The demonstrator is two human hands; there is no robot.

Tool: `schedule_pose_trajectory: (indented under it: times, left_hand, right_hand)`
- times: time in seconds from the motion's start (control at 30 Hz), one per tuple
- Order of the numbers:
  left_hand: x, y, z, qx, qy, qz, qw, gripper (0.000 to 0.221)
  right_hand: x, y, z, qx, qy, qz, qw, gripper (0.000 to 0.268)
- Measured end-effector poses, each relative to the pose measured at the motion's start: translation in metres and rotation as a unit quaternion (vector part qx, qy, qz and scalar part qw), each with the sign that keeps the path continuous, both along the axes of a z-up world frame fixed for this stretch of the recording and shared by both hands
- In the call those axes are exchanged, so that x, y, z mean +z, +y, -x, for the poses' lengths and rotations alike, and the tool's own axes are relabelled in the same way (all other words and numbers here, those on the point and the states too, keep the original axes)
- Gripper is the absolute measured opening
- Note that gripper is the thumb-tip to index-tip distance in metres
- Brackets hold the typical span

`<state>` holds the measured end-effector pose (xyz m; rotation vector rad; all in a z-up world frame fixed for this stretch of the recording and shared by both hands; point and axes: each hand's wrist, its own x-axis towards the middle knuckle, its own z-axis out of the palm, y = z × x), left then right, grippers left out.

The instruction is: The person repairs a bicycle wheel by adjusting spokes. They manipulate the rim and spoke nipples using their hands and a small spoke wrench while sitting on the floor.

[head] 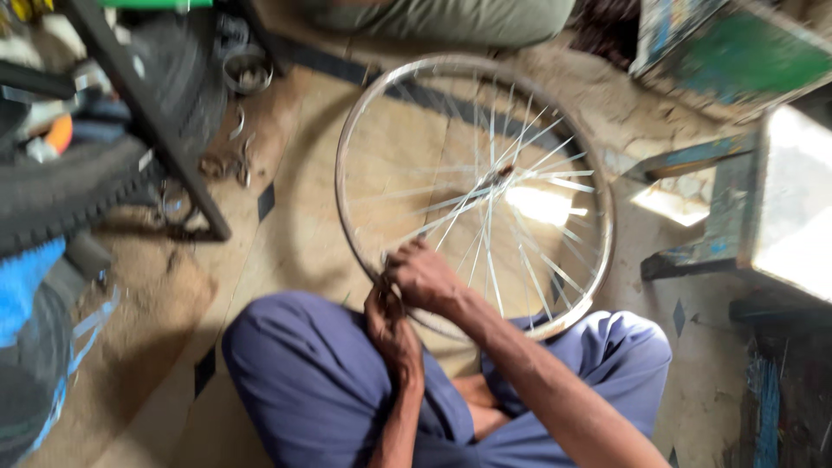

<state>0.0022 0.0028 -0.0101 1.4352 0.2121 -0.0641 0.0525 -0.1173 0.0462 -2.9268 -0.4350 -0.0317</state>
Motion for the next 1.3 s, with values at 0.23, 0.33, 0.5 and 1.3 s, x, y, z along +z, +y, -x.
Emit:
schedule_pose_trajectory:
  times: [0.23, 0.33, 0.5, 1.3]
  left_hand:
    - [0.001, -0.001, -0.001, -0.005, 0.063, -0.009, 0.998, 0.033]
    - [-0.006, -0.004, -0.003, 0.006, 0.048, 0.036, 0.998, 0.033]
    - [-0.013, -0.002, -0.001, 0.002, 0.025, -0.033, 0.999, 0.032]
    - [-0.008, -0.001, 0.000, -0.021, -0.005, -0.009, 1.000, 0.033]
  right_hand:
    - [0.011, 0.004, -0.002, -0.037, 0.005, -0.037, 0.999, 0.015]
    - [0.001, 0.005, 0.003, -0.048, -0.007, -0.028, 0.998, 0.010]
    - [0.003, -0.001, 0.004, -0.009, 0.004, -0.063, 0.998, 0.025]
    - [-0.006, -0.018, 0.010, -0.059, -0.027, -0.114, 0.991, 0.028]
